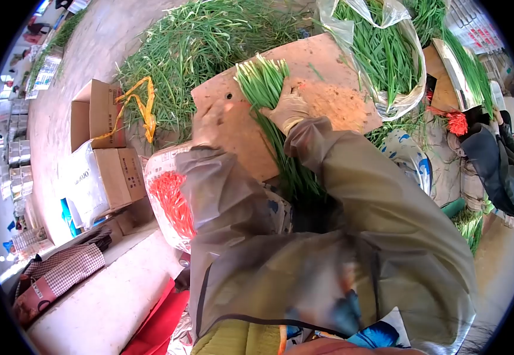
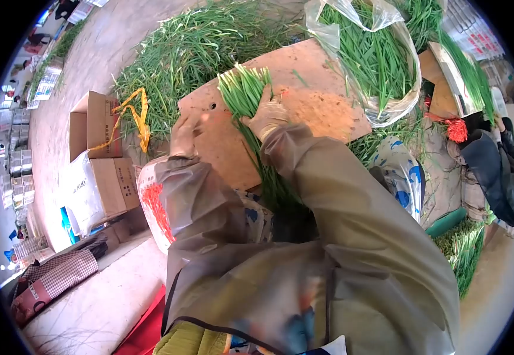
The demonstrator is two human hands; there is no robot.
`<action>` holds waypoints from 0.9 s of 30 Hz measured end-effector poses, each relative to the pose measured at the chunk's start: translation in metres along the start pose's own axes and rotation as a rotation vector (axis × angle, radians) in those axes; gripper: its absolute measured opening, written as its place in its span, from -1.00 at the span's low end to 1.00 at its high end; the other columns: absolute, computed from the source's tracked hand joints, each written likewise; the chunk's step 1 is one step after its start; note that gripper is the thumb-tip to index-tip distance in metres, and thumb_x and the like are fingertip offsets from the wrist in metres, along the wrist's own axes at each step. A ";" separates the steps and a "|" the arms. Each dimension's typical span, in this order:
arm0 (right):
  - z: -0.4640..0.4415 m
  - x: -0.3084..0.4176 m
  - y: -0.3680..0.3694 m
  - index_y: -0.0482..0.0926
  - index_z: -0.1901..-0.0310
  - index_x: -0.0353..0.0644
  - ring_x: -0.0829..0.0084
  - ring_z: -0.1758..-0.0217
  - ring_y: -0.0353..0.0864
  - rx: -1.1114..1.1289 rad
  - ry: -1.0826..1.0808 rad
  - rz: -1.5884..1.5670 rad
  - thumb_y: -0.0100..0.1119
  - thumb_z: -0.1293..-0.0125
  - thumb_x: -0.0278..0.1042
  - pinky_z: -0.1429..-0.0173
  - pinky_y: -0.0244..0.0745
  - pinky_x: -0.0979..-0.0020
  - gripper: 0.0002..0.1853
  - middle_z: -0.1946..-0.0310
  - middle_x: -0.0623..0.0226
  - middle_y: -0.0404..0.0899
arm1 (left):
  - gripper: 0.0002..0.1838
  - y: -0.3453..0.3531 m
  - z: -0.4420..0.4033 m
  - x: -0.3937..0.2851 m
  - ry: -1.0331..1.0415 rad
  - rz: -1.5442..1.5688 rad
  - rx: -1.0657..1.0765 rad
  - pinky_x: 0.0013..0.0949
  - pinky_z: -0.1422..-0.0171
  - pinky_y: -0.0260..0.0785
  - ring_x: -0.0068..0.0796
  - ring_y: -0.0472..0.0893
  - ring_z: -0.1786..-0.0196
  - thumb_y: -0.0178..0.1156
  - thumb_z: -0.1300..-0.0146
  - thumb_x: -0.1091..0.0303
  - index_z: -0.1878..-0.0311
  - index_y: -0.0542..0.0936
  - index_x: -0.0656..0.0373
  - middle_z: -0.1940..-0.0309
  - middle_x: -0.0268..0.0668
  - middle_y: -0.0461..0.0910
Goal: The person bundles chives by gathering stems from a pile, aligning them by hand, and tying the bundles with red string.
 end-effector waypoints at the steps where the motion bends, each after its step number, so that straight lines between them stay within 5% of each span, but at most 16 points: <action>1: -0.001 -0.001 0.003 -0.15 -0.38 -0.24 0.05 -0.09 0.44 -0.016 -0.017 -0.024 0.37 0.19 0.22 -0.07 0.41 0.19 0.23 -0.14 -0.10 0.28 | -0.74 0.037 0.011 -0.025 0.030 0.071 0.054 -0.50 0.20 0.36 -0.61 0.52 0.25 0.18 -0.20 0.29 0.14 0.57 0.27 0.28 -0.40 0.59; 3: -0.003 -0.002 0.006 -0.15 -0.38 -0.24 0.04 -0.09 0.45 -0.020 -0.028 -0.031 0.38 0.20 0.21 -0.06 0.42 0.19 0.23 -0.13 -0.10 0.29 | -0.81 0.092 -0.009 -0.021 0.243 0.233 0.251 -0.57 0.25 0.33 -0.60 0.51 0.35 0.18 -0.20 0.37 0.16 0.58 0.22 0.33 -0.42 0.59; 9: -0.010 -0.008 0.012 -0.16 -0.37 -0.21 0.03 -0.05 0.49 -0.012 -0.066 -0.125 0.40 0.22 0.17 -0.03 0.45 0.20 0.23 -0.17 -0.16 0.25 | -0.73 0.133 0.000 -0.030 0.237 0.252 0.370 -0.55 0.28 0.34 -0.62 0.51 0.39 0.19 -0.16 0.47 0.04 0.53 0.17 0.36 -0.31 0.60; 13: -0.009 -0.008 0.012 -0.15 -0.37 -0.20 0.06 -0.10 0.45 -0.006 -0.041 -0.078 0.39 0.19 0.15 -0.05 0.44 0.19 0.20 -0.15 -0.15 0.26 | -0.72 0.129 -0.010 -0.004 0.015 0.130 0.276 -0.51 0.28 0.38 -0.56 0.55 0.38 0.18 -0.13 0.50 0.05 0.54 0.14 0.36 -0.24 0.62; 15: -0.014 -0.010 0.019 -0.11 -0.36 -0.21 0.07 -0.11 0.44 -0.007 -0.068 -0.092 0.37 0.16 0.11 -0.05 0.43 0.19 0.14 -0.14 -0.12 0.28 | -0.80 0.142 -0.007 -0.033 0.434 -0.413 0.200 -0.38 0.12 0.42 -0.44 0.58 0.36 0.19 -0.11 0.41 0.16 0.59 0.11 0.35 -0.24 0.62; 16: -0.015 -0.010 0.023 -0.07 -0.35 -0.22 0.07 -0.11 0.42 -0.007 -0.106 -0.098 0.34 0.12 0.06 -0.06 0.43 0.19 0.09 -0.13 -0.10 0.29 | -0.80 0.149 -0.010 -0.029 0.426 -0.415 0.212 -0.38 0.12 0.42 -0.44 0.58 0.36 0.19 -0.11 0.41 0.16 0.59 0.11 0.35 -0.24 0.62; 17: -0.015 -0.007 0.027 0.07 -0.27 -0.27 -0.06 0.22 0.55 -0.045 -0.163 -0.005 0.10 -0.12 -0.10 0.19 0.44 0.05 -0.25 0.23 -0.13 0.52 | -0.83 0.167 0.007 -0.062 0.740 -0.707 0.157 -0.33 0.00 0.37 -0.38 0.59 0.33 0.19 -0.10 0.35 0.21 0.60 0.09 0.34 -0.23 0.62; 18: -0.015 -0.014 0.032 0.07 -0.27 -0.27 -0.06 0.22 0.55 -0.043 -0.158 -0.001 0.10 -0.12 -0.10 0.19 0.44 0.05 -0.25 0.23 -0.13 0.52 | -0.85 0.189 0.026 -0.082 1.059 -0.993 0.087 -0.28 -0.12 0.33 -0.32 0.60 0.30 0.19 -0.09 0.30 0.27 0.61 0.07 0.33 -0.22 0.62; 19: -0.012 -0.014 0.025 0.09 -0.26 -0.28 -0.07 0.23 0.56 -0.027 -0.162 -0.052 0.10 -0.12 -0.11 0.18 0.44 0.05 -0.27 0.29 -0.11 0.54 | -0.82 0.200 0.016 -0.073 1.133 -0.929 0.126 -0.21 -0.28 0.18 -0.26 0.60 0.21 0.18 -0.09 0.22 0.31 0.61 0.09 0.36 -0.19 0.62; 22: -0.003 -0.029 0.009 0.13 -0.26 -0.27 -0.09 0.14 0.53 0.073 -0.148 -0.260 0.13 -0.10 -0.07 0.05 0.41 0.07 -0.26 0.25 -0.13 0.55 | -0.80 0.205 -0.018 -0.027 0.954 -0.897 0.152 -0.20 -0.27 0.20 -0.22 0.59 0.21 0.16 -0.14 0.24 0.22 0.59 0.10 0.34 -0.20 0.62; 24: 0.005 -0.043 0.008 0.19 -0.21 -0.37 -0.04 -0.08 0.41 0.176 -0.257 -0.294 0.18 -0.06 0.01 -0.11 0.34 0.11 -0.21 -0.06 -0.17 0.37 | -0.79 0.218 -0.025 -0.009 0.878 -1.158 0.202 -0.20 -0.27 0.20 -0.20 0.59 0.24 0.15 -0.16 0.20 0.26 0.55 0.12 0.39 -0.20 0.61; 25: -0.004 -0.053 0.005 0.29 -0.16 -0.33 -0.03 -0.04 0.45 -0.009 -0.420 -0.297 0.17 -0.10 -0.05 -0.08 0.37 0.14 -0.32 -0.08 -0.10 0.39 | -0.80 0.221 -0.021 -0.010 0.910 -1.255 0.157 -0.19 -0.27 0.20 -0.20 0.59 0.25 0.14 -0.17 0.20 0.29 0.54 0.12 0.41 -0.21 0.60; 27: -0.031 -0.084 -0.026 0.49 0.00 -0.19 0.01 0.06 0.50 0.104 -0.249 -0.497 0.11 -0.19 -0.17 -0.02 0.41 0.18 -0.61 0.06 0.01 0.51 | -0.84 0.220 -0.010 -0.025 0.981 -1.151 0.071 -0.19 -0.26 0.21 -0.22 0.58 0.25 0.12 -0.17 0.23 0.35 0.51 0.11 0.46 -0.23 0.58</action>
Point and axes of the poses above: each hand's wrist, its own z-axis away from the middle knuckle, its own y-axis out of the palm, x = y × z, the point moved 10 cm from there along -z, towards the middle knuckle
